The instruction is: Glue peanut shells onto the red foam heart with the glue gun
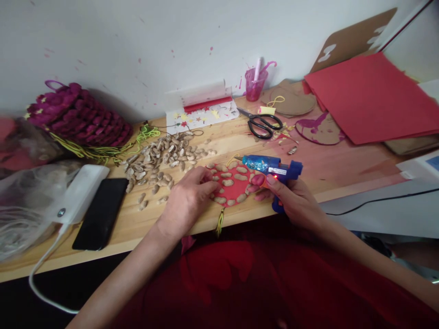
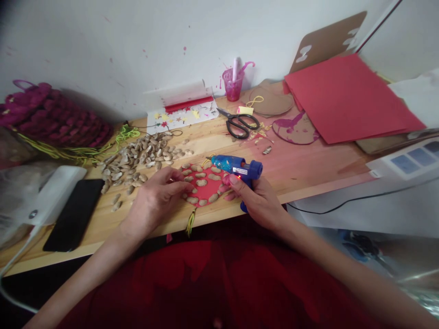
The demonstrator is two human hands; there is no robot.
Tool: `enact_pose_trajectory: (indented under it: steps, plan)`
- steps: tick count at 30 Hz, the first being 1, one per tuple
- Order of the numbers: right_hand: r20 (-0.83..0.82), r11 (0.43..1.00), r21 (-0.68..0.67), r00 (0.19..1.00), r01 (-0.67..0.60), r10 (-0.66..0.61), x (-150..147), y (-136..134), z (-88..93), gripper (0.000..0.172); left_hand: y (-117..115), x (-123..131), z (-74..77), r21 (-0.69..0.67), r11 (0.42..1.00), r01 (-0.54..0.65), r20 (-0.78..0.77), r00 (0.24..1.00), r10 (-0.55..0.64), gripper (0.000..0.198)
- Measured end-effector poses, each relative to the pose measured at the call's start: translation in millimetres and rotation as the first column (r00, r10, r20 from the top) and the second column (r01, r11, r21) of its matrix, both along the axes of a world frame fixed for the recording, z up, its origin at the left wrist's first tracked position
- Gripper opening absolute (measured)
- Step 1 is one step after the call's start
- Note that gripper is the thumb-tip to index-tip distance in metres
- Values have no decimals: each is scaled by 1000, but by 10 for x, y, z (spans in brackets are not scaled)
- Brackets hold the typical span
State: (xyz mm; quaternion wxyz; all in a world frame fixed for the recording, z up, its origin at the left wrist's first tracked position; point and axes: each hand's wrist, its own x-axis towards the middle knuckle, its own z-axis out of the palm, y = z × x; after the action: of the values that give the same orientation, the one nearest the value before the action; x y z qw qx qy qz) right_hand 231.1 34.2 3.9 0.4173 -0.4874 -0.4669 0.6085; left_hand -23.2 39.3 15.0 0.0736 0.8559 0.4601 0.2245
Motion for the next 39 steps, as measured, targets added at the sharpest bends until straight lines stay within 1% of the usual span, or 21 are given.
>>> enact_pose_trajectory:
  steps: [5,10,12,15,18,20,21,23,25,29,33,39]
  plan:
    - [-2,1000,-19,1000,-2,2,-14,5,1,33,-6,9,19,38,999,-9,-36,999,10,21]
    - [-14,1000,14,1000,-7,7,-9,13,-45,32,-14,17,4,93,996,3,-54,999,2,17]
    - [-11,1000,25,1000,-7,8,-4,12,-60,31,-18,13,-7,95,996,5,-51,999,0,16]
    - [-17,999,34,1000,-12,13,-3,8,-63,30,-35,-23,-20,57,998,0,14,1000,-1,18]
    - [-21,1000,22,1000,-4,4,-5,3,-50,30,-86,-99,-37,7,999,-39,135,990,37,34]
    - [-23,1000,22,1000,3,-2,-5,2,-42,31,-143,-151,-57,36,997,-74,169,983,66,40]
    - [-25,1000,28,1000,-1,1,-5,1,-40,31,-178,-172,-68,62,995,-74,156,986,63,41]
    - [-27,999,43,1000,-10,11,-3,3,-42,31,-252,-195,-91,95,995,-32,91,996,24,43]
    - [-24,999,51,1000,-15,16,0,5,-52,30,-321,-190,-106,80,997,20,-4,1000,-20,45]
    - [-12,999,52,1000,-17,17,3,7,-67,30,-396,-140,-103,62,997,41,-131,991,-33,43]
    - [-17,1000,27,1000,-8,8,-2,5,-52,32,-397,-109,-79,51,997,61,-158,986,-52,39]
    - [-28,1000,9,1000,-3,3,0,1,-56,30,-376,-108,-61,106,990,98,-192,979,-76,39]
